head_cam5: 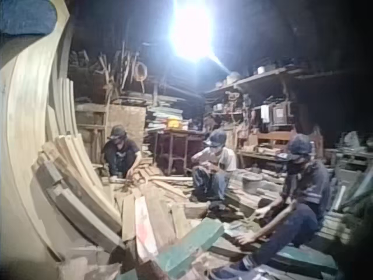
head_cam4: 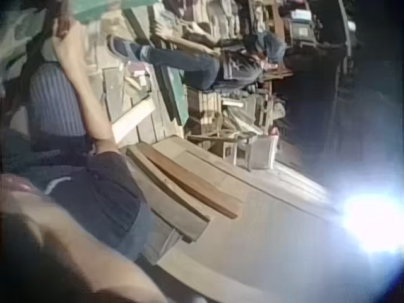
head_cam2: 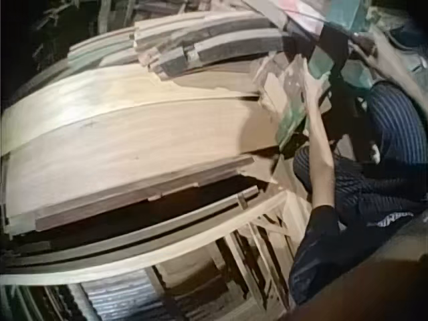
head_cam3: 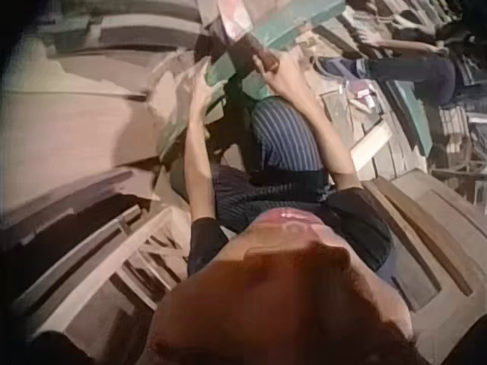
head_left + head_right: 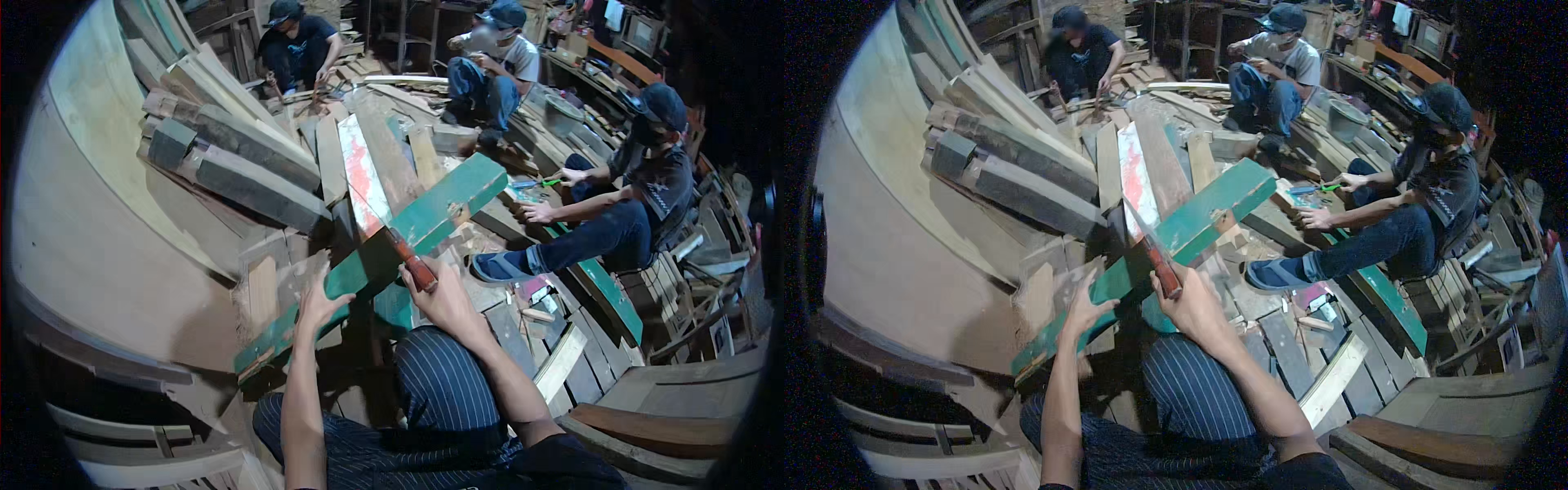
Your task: The person holds a green wooden board with one hand and cuts it using a hand saw.
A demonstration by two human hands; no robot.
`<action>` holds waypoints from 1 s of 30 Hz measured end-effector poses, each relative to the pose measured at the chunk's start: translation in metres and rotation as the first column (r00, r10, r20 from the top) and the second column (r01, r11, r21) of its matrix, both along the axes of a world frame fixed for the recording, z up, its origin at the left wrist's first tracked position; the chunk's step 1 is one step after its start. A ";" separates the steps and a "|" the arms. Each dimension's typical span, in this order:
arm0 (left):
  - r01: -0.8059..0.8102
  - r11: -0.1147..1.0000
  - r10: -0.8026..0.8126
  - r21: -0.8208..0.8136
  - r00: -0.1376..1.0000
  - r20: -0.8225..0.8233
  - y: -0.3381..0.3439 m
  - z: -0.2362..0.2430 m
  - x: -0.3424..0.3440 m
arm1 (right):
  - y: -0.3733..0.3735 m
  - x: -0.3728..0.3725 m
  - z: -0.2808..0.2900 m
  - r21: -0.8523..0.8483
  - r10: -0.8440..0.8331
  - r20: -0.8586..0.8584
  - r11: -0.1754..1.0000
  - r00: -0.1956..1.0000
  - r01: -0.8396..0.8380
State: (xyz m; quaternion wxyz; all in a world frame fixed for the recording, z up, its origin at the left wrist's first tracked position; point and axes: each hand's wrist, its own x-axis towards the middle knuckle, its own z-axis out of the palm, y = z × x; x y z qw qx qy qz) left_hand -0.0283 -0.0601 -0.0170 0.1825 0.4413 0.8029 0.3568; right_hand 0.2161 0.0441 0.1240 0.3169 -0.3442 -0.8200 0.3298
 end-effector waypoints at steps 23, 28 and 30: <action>0.001 1.000 -0.002 0.017 0.996 0.087 -0.004 0.003 -0.013 | -0.075 0.150 0.094 -0.356 -0.064 0.157 0.927 0.986 0.117; -0.010 1.000 0.009 0.011 1.000 0.024 -0.010 0.001 -0.012 | -0.042 0.097 0.065 -0.304 0.013 0.096 0.953 0.995 0.017; -0.023 0.999 0.023 -0.031 1.000 0.011 -0.003 0.007 -0.003 | -0.020 0.070 0.042 -0.236 -0.051 0.063 0.970 0.997 0.064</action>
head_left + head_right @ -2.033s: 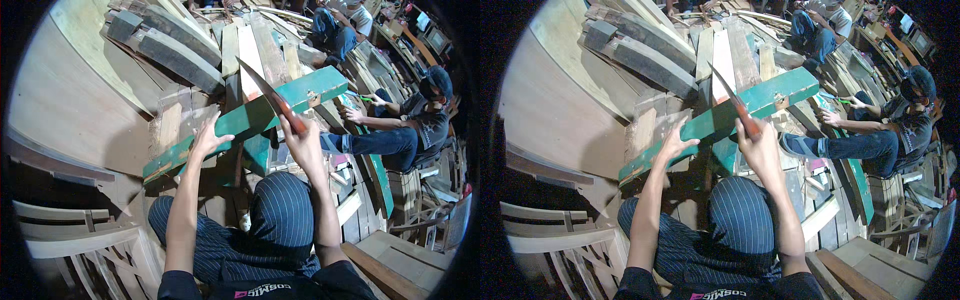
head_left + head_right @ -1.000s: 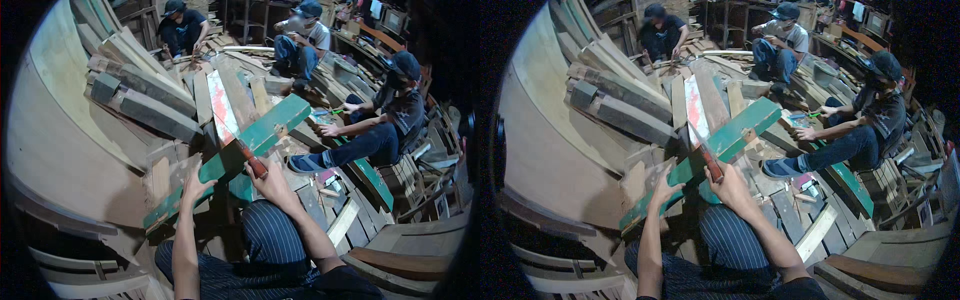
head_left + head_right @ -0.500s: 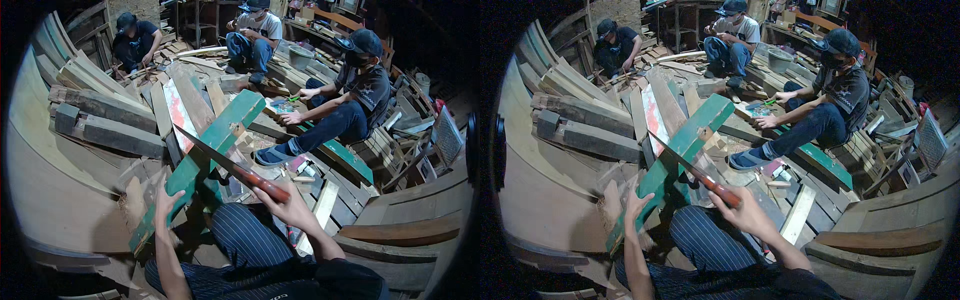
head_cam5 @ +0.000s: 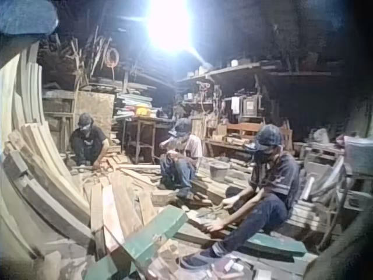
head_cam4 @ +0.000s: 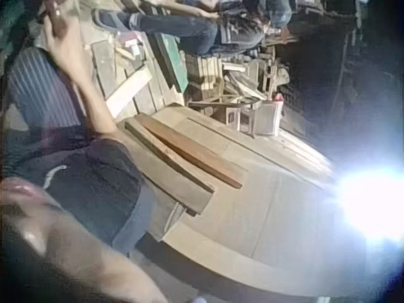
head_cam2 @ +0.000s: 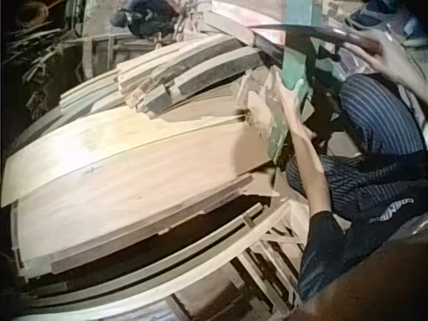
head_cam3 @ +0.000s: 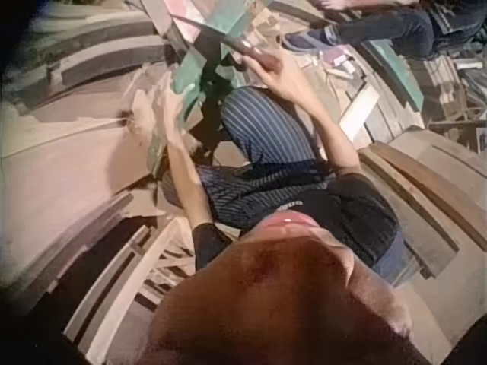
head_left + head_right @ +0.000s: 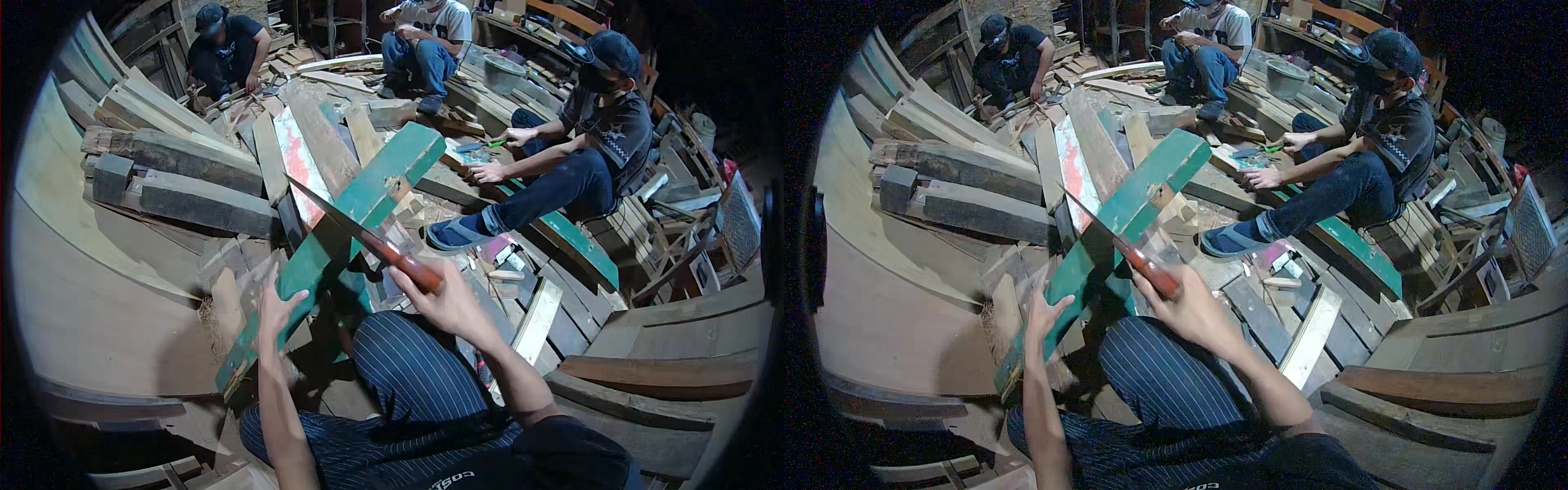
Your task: The person holds a green wooden board with one hand and cuts it using a hand saw.
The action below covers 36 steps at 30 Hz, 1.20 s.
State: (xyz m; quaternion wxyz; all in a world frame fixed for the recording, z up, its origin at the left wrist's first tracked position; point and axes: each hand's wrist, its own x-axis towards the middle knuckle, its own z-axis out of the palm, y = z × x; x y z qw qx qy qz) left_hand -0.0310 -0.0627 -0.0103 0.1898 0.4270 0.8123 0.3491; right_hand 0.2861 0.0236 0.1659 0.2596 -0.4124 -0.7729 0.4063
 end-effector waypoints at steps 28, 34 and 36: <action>0.012 1.000 -0.012 0.016 0.999 0.030 -0.002 0.005 -0.003 | 0.035 -0.038 -0.055 0.041 0.012 -0.331 0.999 0.944 0.001; 0.021 1.000 -0.021 0.008 0.993 0.120 -0.003 0.018 0.005 | 0.033 -0.036 -0.047 -0.038 -0.036 -0.311 0.999 0.950 0.025; 0.021 0.999 -0.023 0.028 0.996 0.089 -0.003 0.013 0.002 | 0.032 -0.035 -0.045 -0.037 -0.035 -0.287 0.999 0.957 0.025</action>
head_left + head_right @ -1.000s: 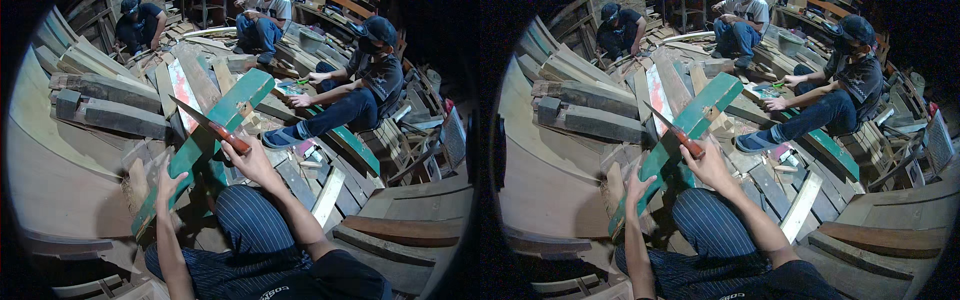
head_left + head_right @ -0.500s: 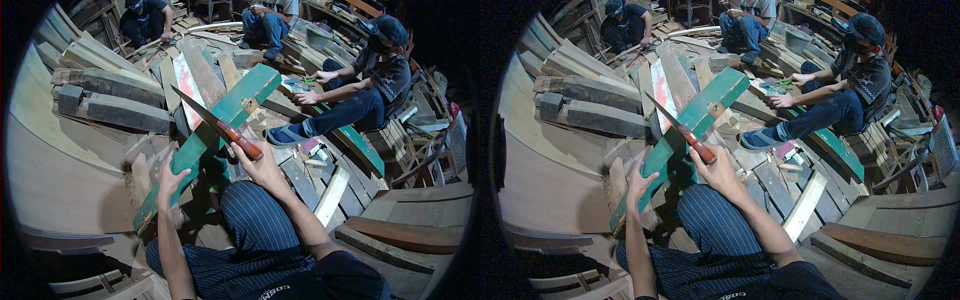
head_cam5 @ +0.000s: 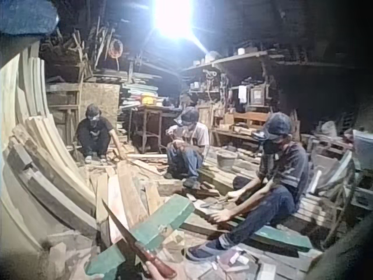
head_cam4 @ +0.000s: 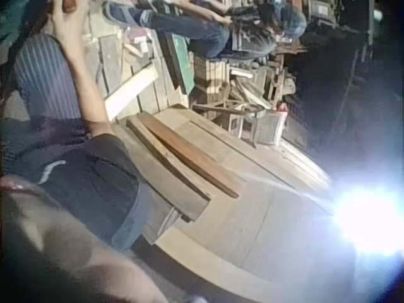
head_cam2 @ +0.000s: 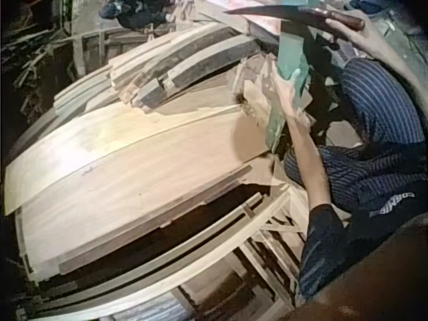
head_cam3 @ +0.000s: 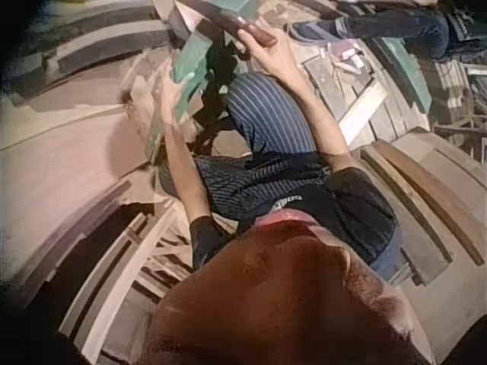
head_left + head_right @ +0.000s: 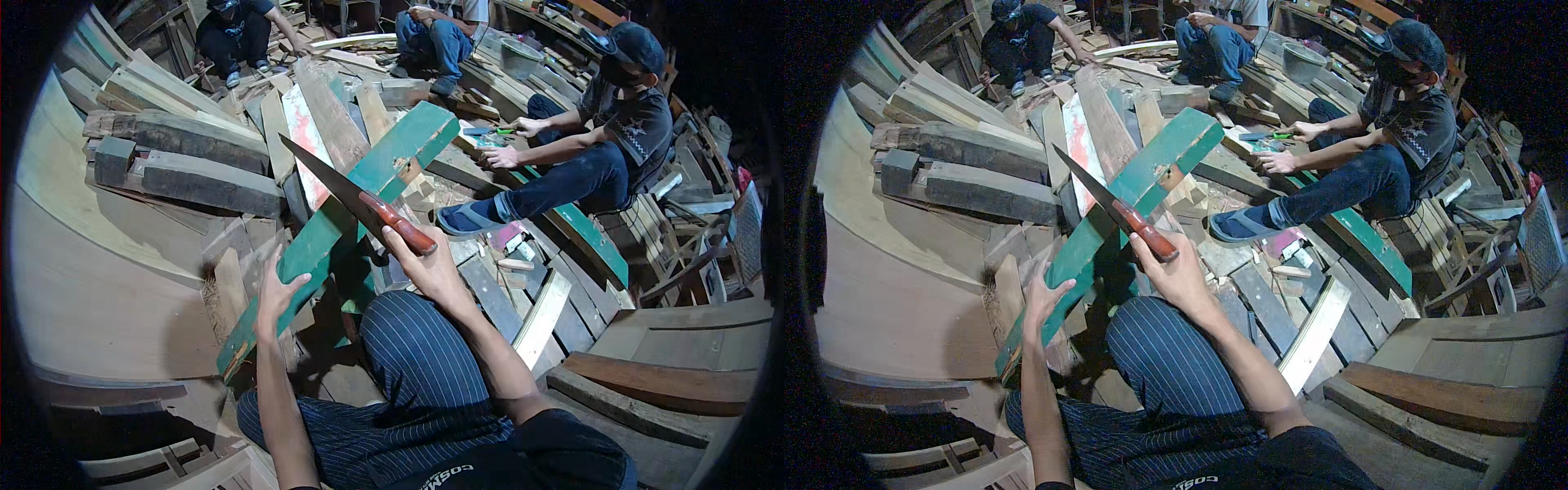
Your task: The person holds a green wooden board with one hand and cuts it using a hand saw.
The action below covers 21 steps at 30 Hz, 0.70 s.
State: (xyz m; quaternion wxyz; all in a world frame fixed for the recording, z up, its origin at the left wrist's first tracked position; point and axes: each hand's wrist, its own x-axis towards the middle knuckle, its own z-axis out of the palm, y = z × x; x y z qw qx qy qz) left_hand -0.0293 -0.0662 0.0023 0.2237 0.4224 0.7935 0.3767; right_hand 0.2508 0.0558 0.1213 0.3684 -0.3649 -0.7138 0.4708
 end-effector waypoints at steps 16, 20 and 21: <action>0.001 1.000 -0.002 -0.002 0.998 -0.064 0.000 -0.025 -0.010 | 0.000 0.000 -0.006 -0.032 0.001 -0.004 0.999 1.000 -0.002; 0.032 0.999 -0.030 0.023 0.998 -0.057 -0.001 -0.031 -0.018 | 0.001 -0.002 -0.004 -0.020 0.016 -0.009 1.000 1.000 -0.016; 0.052 0.998 -0.051 0.025 0.997 -0.056 0.002 -0.029 -0.016 | 0.002 0.000 -0.004 -0.041 0.025 -0.007 0.999 1.000 -0.026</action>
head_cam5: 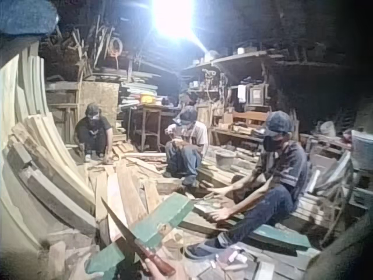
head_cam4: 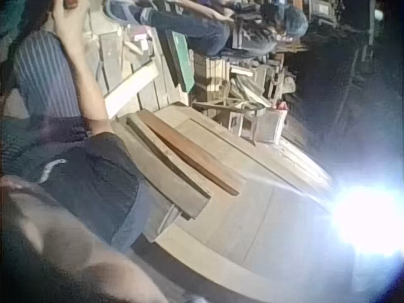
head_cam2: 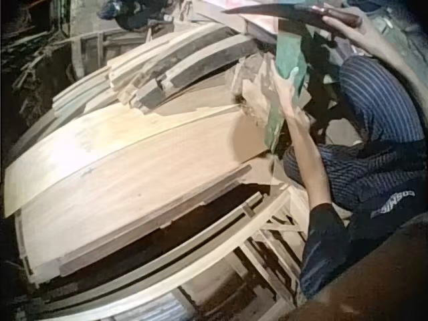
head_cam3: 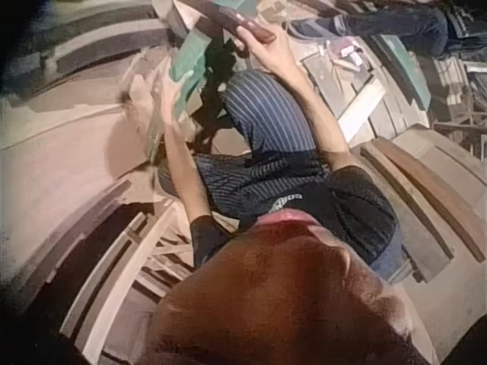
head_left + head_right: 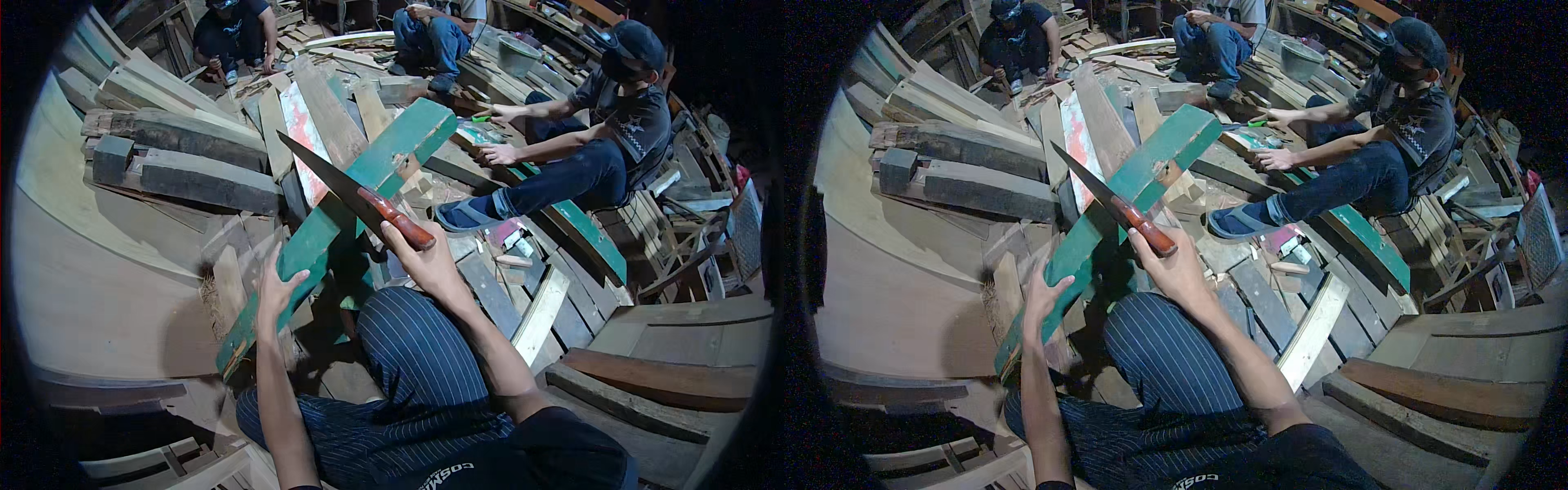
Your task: The person holds a green wooden board with one hand and cuts it using a hand saw.
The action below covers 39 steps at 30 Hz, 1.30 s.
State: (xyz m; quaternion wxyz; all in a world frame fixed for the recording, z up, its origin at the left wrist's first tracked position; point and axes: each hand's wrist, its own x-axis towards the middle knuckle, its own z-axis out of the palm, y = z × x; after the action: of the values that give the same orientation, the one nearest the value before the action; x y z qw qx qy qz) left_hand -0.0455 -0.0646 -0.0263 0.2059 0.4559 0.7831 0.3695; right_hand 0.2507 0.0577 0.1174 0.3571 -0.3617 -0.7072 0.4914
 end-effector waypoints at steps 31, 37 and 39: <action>-0.081 0.997 0.081 0.003 0.996 -0.039 -0.004 0.006 0.011 | -0.088 0.099 0.084 -0.062 -0.144 0.312 0.983 0.939 0.172; -0.074 0.987 0.061 -0.143 0.994 -0.096 0.006 0.020 0.021 | -0.121 0.149 0.079 0.007 -0.319 0.484 0.933 0.815 0.361; -0.084 0.981 0.068 -0.177 0.993 -0.096 0.005 0.017 0.018 | -0.131 0.139 0.085 0.030 -0.339 0.466 0.929 0.817 0.368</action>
State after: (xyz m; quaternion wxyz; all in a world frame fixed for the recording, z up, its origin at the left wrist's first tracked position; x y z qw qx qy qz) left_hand -0.0280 -0.0594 -0.0094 0.1969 0.4213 0.8385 0.2839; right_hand 0.3899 -0.0729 0.2026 0.2515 -0.6042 -0.6769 0.3370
